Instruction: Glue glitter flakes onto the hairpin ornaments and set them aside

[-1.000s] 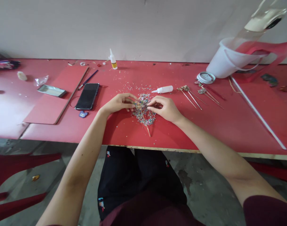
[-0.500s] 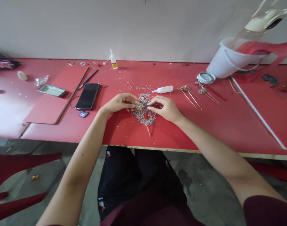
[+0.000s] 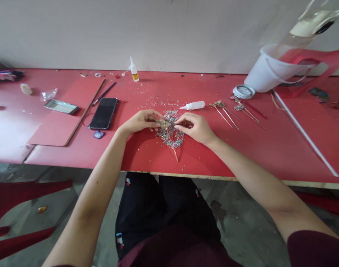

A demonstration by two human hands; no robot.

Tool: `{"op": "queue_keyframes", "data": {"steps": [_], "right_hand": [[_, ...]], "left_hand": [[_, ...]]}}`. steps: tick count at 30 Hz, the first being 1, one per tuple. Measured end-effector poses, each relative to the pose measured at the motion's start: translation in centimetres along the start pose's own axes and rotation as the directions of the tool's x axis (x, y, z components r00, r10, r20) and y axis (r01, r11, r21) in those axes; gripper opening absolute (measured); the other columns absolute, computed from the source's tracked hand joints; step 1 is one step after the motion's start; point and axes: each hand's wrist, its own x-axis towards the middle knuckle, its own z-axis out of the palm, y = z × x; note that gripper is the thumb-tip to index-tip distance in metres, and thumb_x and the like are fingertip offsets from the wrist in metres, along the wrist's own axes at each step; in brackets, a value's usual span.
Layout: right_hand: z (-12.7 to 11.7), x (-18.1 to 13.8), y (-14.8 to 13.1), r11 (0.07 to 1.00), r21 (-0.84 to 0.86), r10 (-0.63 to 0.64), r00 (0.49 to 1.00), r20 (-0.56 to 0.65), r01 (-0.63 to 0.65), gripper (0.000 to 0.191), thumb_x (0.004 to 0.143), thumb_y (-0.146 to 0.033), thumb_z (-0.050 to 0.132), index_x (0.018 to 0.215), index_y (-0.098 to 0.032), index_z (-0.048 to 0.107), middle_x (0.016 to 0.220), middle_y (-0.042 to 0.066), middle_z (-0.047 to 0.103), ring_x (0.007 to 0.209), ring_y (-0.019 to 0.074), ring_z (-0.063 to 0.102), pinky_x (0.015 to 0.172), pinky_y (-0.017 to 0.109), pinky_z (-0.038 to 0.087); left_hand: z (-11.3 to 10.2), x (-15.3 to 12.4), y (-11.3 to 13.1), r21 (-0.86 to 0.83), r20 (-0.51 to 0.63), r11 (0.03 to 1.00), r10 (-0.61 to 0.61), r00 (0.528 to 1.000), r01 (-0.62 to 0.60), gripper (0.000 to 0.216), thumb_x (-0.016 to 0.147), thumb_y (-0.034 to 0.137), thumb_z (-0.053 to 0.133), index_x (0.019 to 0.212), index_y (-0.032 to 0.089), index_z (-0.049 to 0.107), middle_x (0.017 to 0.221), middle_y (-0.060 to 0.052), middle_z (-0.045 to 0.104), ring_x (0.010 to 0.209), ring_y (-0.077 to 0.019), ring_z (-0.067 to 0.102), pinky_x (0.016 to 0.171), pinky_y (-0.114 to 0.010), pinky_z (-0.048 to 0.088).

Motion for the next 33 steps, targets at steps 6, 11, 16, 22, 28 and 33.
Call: {"op": "queue_keyframes", "data": {"steps": [6,11,16,22,28,33], "right_hand": [[-0.08,0.01,0.1,1.0,0.001,0.002,1.0,-0.014,-0.002,0.008,0.084,-0.028,0.066,0.082,-0.02,0.067,0.081,0.003,0.066,0.07,0.0149,0.059,0.064,0.031,0.047],[-0.17,0.01,0.08,1.0,0.013,0.007,1.0,-0.007,-0.007,0.008,0.083,-0.028,0.067,0.08,-0.02,0.067,0.081,0.004,0.067,0.07,0.0153,0.059,0.064,0.032,0.047],[-0.02,-0.04,-0.02,1.0,0.022,0.013,1.0,0.005,-0.013,0.009,0.083,-0.03,0.066,0.082,-0.021,0.067,0.083,0.004,0.068,0.073,0.0163,0.06,0.067,0.034,0.048],[-0.02,-0.04,0.02,1.0,0.004,0.01,1.0,0.025,-0.01,0.01,0.085,-0.031,0.065,0.083,-0.022,0.067,0.085,0.003,0.067,0.075,0.0162,0.06,0.068,0.033,0.047],[-0.04,-0.04,-0.06,1.0,-0.008,0.005,1.0,0.01,-0.005,0.01,0.085,-0.032,0.065,0.084,-0.022,0.067,0.085,0.003,0.067,0.073,0.0158,0.06,0.067,0.032,0.047],[-0.05,-0.04,-0.05,1.0,-0.01,0.008,1.0,-0.001,-0.008,0.01,0.085,-0.032,0.065,0.084,-0.022,0.066,0.085,0.003,0.067,0.074,0.0162,0.06,0.067,0.033,0.047]], "left_hand": [[-0.08,0.05,-0.07,0.007,0.003,1.0,-0.001,1.0,0.001,0.037,0.079,0.024,0.071,0.112,0.012,0.06,0.088,-0.007,0.071,0.072,-0.0107,0.068,0.063,-0.019,0.056],[-0.04,0.09,-0.03,0.019,0.004,1.0,0.005,1.0,-0.005,0.036,0.079,0.024,0.071,0.111,0.011,0.06,0.089,-0.007,0.071,0.07,-0.0103,0.067,0.063,-0.019,0.056],[-0.03,0.1,-0.02,0.031,-0.002,0.999,0.007,1.0,-0.007,0.036,0.079,0.023,0.071,0.111,0.012,0.06,0.091,-0.008,0.071,0.07,-0.0106,0.067,0.063,-0.02,0.056],[-0.11,0.1,-0.19,0.019,0.01,1.0,0.005,1.0,-0.005,0.038,0.079,0.025,0.071,0.113,0.012,0.06,0.09,-0.007,0.071,0.071,-0.0111,0.067,0.064,-0.02,0.056],[-0.03,0.02,0.0,0.026,0.006,1.0,0.004,1.0,-0.004,0.037,0.079,0.025,0.071,0.112,0.012,0.059,0.088,-0.007,0.071,0.072,-0.0112,0.068,0.064,-0.02,0.056],[-0.06,0.0,-0.02,0.052,0.008,0.999,0.004,1.0,-0.004,0.038,0.08,0.026,0.07,0.113,0.012,0.059,0.09,-0.008,0.071,0.073,-0.0116,0.068,0.065,-0.022,0.056]]}}
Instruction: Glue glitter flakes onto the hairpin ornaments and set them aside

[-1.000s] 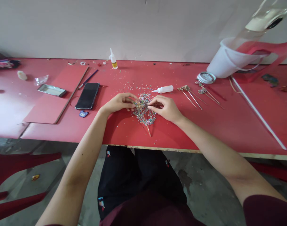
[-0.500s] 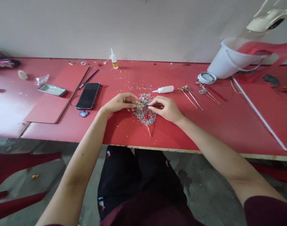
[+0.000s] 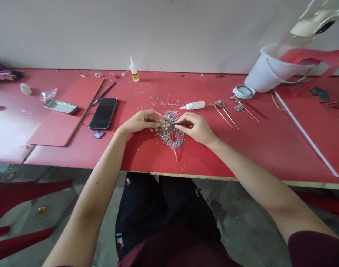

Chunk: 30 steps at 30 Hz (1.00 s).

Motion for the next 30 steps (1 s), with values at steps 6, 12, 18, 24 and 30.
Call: {"op": "queue_keyframes", "data": {"steps": [6,12,18,24,30], "right_hand": [[-0.18,0.01,-0.1,0.999,0.021,0.03,1.0,-0.001,-0.03,0.011,0.083,-0.032,0.064,0.079,-0.021,0.063,0.081,0.003,0.065,0.071,0.0158,0.058,0.065,0.032,0.047],[-0.2,-0.05,-0.33,1.0,0.017,0.018,0.999,0.045,-0.019,0.012,0.083,-0.032,0.063,0.078,-0.021,0.062,0.079,0.003,0.063,0.067,0.0139,0.054,0.062,0.031,0.044],[-0.11,-0.09,-0.21,1.0,0.008,-0.013,0.998,0.068,0.012,0.01,0.084,-0.03,0.062,0.08,-0.021,0.063,0.081,0.002,0.063,0.069,0.0139,0.054,0.063,0.031,0.043],[-0.06,-0.13,-0.05,1.0,-0.02,0.003,0.999,0.054,-0.002,0.01,0.085,-0.031,0.062,0.083,-0.022,0.064,0.083,0.002,0.064,0.071,0.0147,0.056,0.064,0.031,0.044],[-0.04,-0.14,-0.04,0.999,-0.028,-0.017,0.998,0.056,0.018,0.009,0.087,-0.031,0.062,0.085,-0.022,0.064,0.086,0.003,0.065,0.073,0.015,0.057,0.064,0.031,0.045]], "left_hand": [[-0.05,0.03,-0.2,-0.037,0.012,0.999,0.002,1.0,-0.002,0.038,0.08,0.026,0.07,0.113,0.013,0.059,0.089,-0.007,0.071,0.073,-0.0112,0.068,0.065,-0.02,0.056],[-0.03,0.09,-0.15,-0.041,0.002,0.999,-0.007,1.0,0.007,0.038,0.079,0.026,0.071,0.113,0.013,0.06,0.09,-0.007,0.071,0.072,-0.0111,0.067,0.065,-0.021,0.056],[0.06,0.03,0.1,-0.042,-0.009,0.999,-0.014,1.0,0.014,0.039,0.077,0.025,0.073,0.111,0.012,0.06,0.088,-0.007,0.071,0.07,-0.011,0.067,0.064,-0.021,0.056],[0.06,0.07,-0.09,-0.047,0.001,0.999,-0.001,1.0,0.001,0.037,0.078,0.025,0.071,0.112,0.012,0.06,0.09,-0.007,0.071,0.07,-0.0104,0.067,0.063,-0.02,0.056],[0.16,0.02,0.12,-0.042,-0.01,0.999,-0.007,1.0,0.007,0.037,0.077,0.024,0.072,0.111,0.012,0.06,0.088,-0.006,0.071,0.069,-0.0106,0.067,0.063,-0.02,0.056]]}}
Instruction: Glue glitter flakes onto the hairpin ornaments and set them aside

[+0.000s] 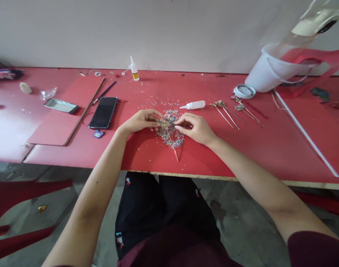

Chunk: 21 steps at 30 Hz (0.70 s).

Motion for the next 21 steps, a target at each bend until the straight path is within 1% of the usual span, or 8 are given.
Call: {"op": "queue_keyframes", "data": {"steps": [6,11,21], "right_hand": [[-0.08,0.03,-0.01,1.0,-0.005,0.024,1.0,-0.011,-0.024,0.011,0.086,-0.034,0.062,0.084,-0.023,0.064,0.086,0.003,0.065,0.074,0.0165,0.058,0.066,0.033,0.046],[-0.11,0.06,-0.07,1.0,0.006,0.01,1.0,-0.023,-0.01,0.01,0.086,-0.033,0.062,0.085,-0.023,0.065,0.087,0.004,0.066,0.077,0.0173,0.06,0.07,0.034,0.047],[0.06,0.0,-0.07,1.0,-0.001,0.027,1.0,-0.009,-0.027,0.012,0.086,-0.035,0.062,0.083,-0.023,0.064,0.084,0.003,0.065,0.072,0.0156,0.057,0.065,0.032,0.045]], "left_hand": [[0.0,-0.03,0.08,0.025,0.0,1.0,0.005,1.0,-0.005,0.037,0.078,0.025,0.071,0.111,0.012,0.06,0.086,-0.006,0.071,0.07,-0.0109,0.067,0.064,-0.021,0.055],[-0.08,0.0,-0.04,0.035,0.01,0.999,0.013,1.0,-0.013,0.037,0.079,0.026,0.07,0.112,0.013,0.059,0.088,-0.007,0.071,0.071,-0.0109,0.067,0.064,-0.021,0.055],[-0.12,0.09,-0.1,0.016,0.016,1.0,0.01,1.0,-0.01,0.037,0.078,0.026,0.071,0.111,0.013,0.06,0.089,-0.006,0.071,0.07,-0.0101,0.067,0.063,-0.019,0.056]]}}
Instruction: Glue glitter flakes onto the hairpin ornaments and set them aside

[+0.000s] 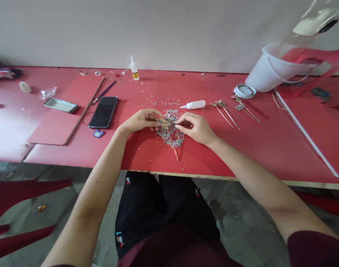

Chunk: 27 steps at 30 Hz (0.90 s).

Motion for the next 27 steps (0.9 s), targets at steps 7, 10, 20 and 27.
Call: {"op": "queue_keyframes", "data": {"steps": [7,10,20,27], "right_hand": [[-0.09,0.04,-0.07,1.0,0.003,-0.009,1.0,-0.01,0.009,0.013,0.087,-0.034,0.062,0.084,-0.022,0.064,0.084,0.003,0.064,0.074,0.0161,0.057,0.067,0.033,0.045],[-0.1,0.01,-0.06,1.0,0.012,-0.015,1.0,-0.017,0.015,0.011,0.086,-0.033,0.062,0.084,-0.022,0.064,0.084,0.003,0.065,0.074,0.0163,0.058,0.067,0.033,0.046],[-0.01,0.01,0.09,0.999,0.006,-0.035,0.999,0.002,0.035,0.01,0.087,-0.031,0.062,0.085,-0.022,0.064,0.084,0.002,0.064,0.071,0.0149,0.056,0.065,0.031,0.044],[-0.01,0.06,0.09,0.998,-0.015,-0.062,0.998,-0.016,0.062,0.01,0.087,-0.03,0.062,0.085,-0.021,0.063,0.082,0.002,0.063,0.071,0.0145,0.056,0.064,0.03,0.044]], "left_hand": [[0.01,-0.03,0.01,-0.004,-0.003,1.0,-0.003,1.0,0.003,0.036,0.078,0.025,0.07,0.111,0.013,0.06,0.088,-0.006,0.071,0.072,-0.0114,0.068,0.063,-0.02,0.056],[-0.01,-0.02,-0.02,0.008,-0.002,1.0,-0.002,1.0,0.002,0.036,0.079,0.024,0.07,0.112,0.013,0.06,0.089,-0.007,0.071,0.072,-0.0113,0.067,0.064,-0.021,0.055],[-0.12,0.01,-0.32,0.018,0.009,1.0,0.009,1.0,-0.009,0.038,0.08,0.027,0.07,0.114,0.013,0.059,0.093,-0.008,0.071,0.074,-0.0113,0.068,0.064,-0.02,0.056],[-0.15,0.05,-0.35,0.02,0.014,1.0,0.015,1.0,-0.015,0.038,0.08,0.026,0.07,0.114,0.012,0.059,0.092,-0.008,0.071,0.074,-0.011,0.067,0.064,-0.02,0.056]]}}
